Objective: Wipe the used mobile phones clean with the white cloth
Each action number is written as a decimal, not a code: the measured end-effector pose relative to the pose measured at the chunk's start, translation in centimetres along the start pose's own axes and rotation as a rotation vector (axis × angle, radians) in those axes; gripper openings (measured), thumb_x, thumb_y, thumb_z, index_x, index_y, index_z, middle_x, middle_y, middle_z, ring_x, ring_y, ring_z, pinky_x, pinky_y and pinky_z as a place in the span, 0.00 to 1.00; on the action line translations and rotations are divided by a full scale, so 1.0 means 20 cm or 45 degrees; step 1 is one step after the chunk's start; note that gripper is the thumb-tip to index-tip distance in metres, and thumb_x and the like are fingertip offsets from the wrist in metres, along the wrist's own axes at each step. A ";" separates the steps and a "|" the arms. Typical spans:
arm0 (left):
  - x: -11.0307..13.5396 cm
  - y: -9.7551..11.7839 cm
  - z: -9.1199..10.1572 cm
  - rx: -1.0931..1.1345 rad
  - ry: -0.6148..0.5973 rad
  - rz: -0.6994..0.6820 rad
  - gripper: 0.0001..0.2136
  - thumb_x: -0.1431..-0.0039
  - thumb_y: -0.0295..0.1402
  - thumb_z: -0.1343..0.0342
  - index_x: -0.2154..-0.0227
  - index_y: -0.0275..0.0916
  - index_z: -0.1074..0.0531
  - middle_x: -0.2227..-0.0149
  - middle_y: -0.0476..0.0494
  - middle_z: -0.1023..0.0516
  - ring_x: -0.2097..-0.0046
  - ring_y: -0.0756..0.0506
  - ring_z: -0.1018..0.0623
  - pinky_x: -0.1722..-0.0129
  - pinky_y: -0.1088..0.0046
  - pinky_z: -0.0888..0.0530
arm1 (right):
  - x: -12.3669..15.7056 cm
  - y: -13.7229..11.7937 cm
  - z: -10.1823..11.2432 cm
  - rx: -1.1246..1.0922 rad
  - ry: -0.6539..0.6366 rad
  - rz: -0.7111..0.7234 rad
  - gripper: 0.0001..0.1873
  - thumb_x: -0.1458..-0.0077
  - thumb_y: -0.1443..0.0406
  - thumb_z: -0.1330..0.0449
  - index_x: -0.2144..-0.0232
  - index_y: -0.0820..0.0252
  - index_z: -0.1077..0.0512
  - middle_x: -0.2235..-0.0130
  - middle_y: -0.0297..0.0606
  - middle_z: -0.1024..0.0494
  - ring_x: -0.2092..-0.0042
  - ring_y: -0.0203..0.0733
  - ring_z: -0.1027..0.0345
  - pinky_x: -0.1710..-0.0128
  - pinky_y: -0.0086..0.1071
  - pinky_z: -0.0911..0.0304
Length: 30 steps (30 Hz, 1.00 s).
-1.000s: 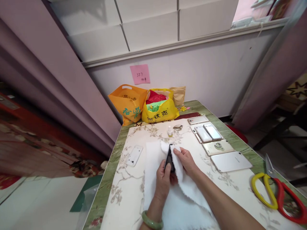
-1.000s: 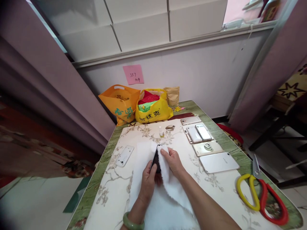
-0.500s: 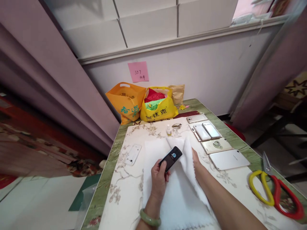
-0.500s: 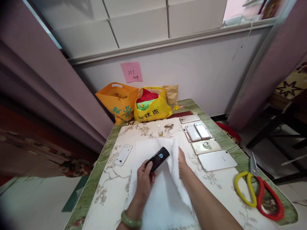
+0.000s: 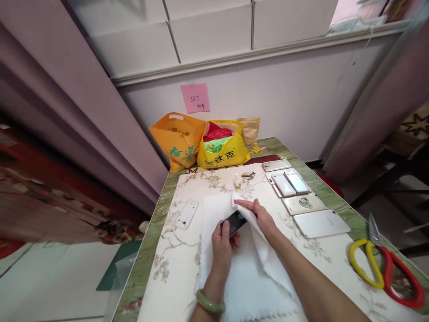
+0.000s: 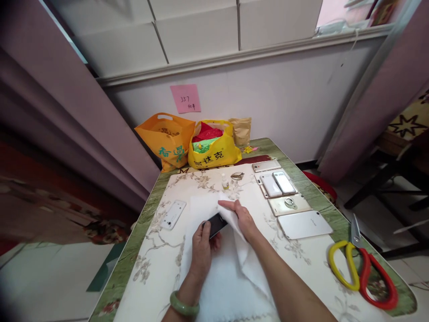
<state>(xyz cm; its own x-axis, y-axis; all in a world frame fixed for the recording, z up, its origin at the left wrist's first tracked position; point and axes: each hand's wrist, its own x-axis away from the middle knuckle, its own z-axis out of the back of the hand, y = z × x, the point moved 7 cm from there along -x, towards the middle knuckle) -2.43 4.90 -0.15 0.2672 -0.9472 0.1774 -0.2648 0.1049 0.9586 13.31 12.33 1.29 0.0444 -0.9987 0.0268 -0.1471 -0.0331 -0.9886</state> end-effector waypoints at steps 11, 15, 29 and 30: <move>0.00 0.01 -0.03 0.060 -0.155 -0.011 0.18 0.42 0.46 0.46 0.58 0.35 0.32 0.72 0.45 0.23 0.76 0.50 0.26 0.76 0.74 0.31 | 0.00 0.03 -0.09 0.301 -0.187 0.045 0.28 0.55 0.48 0.35 0.56 0.59 0.28 0.67 0.37 0.21 0.67 0.45 0.29 0.65 0.35 0.34; -0.01 0.01 -0.03 0.064 -0.147 -0.002 0.19 0.43 0.46 0.44 0.59 0.35 0.31 0.72 0.44 0.22 0.77 0.50 0.26 0.76 0.74 0.31 | 0.00 0.01 -0.09 0.129 -0.214 0.014 0.25 0.55 0.46 0.36 0.63 0.59 0.28 0.71 0.34 0.23 0.71 0.41 0.32 0.71 0.32 0.36; 0.00 0.00 0.01 0.062 -0.051 -0.023 0.17 0.43 0.47 0.46 0.66 0.36 0.33 0.75 0.44 0.22 0.78 0.51 0.27 0.80 0.78 0.34 | -0.03 0.05 0.13 -0.152 0.389 -0.058 0.35 0.45 0.38 0.53 0.56 0.59 0.27 0.60 0.40 0.21 0.56 0.49 0.28 0.58 0.36 0.33; 0.00 0.00 0.02 0.064 -0.041 -0.018 0.17 0.43 0.48 0.46 0.66 0.36 0.34 0.75 0.45 0.23 0.78 0.51 0.27 0.80 0.78 0.34 | -0.03 0.03 0.12 -0.208 0.342 -0.029 0.38 0.45 0.37 0.56 0.52 0.58 0.28 0.57 0.40 0.21 0.52 0.50 0.29 0.54 0.38 0.34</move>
<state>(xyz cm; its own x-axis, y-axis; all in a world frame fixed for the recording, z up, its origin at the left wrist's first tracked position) -2.72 4.79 -0.20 0.2412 -0.9579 0.1559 -0.3079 0.0768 0.9483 15.63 12.93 0.35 -0.2098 -0.9717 0.1083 -0.3066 -0.0398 -0.9510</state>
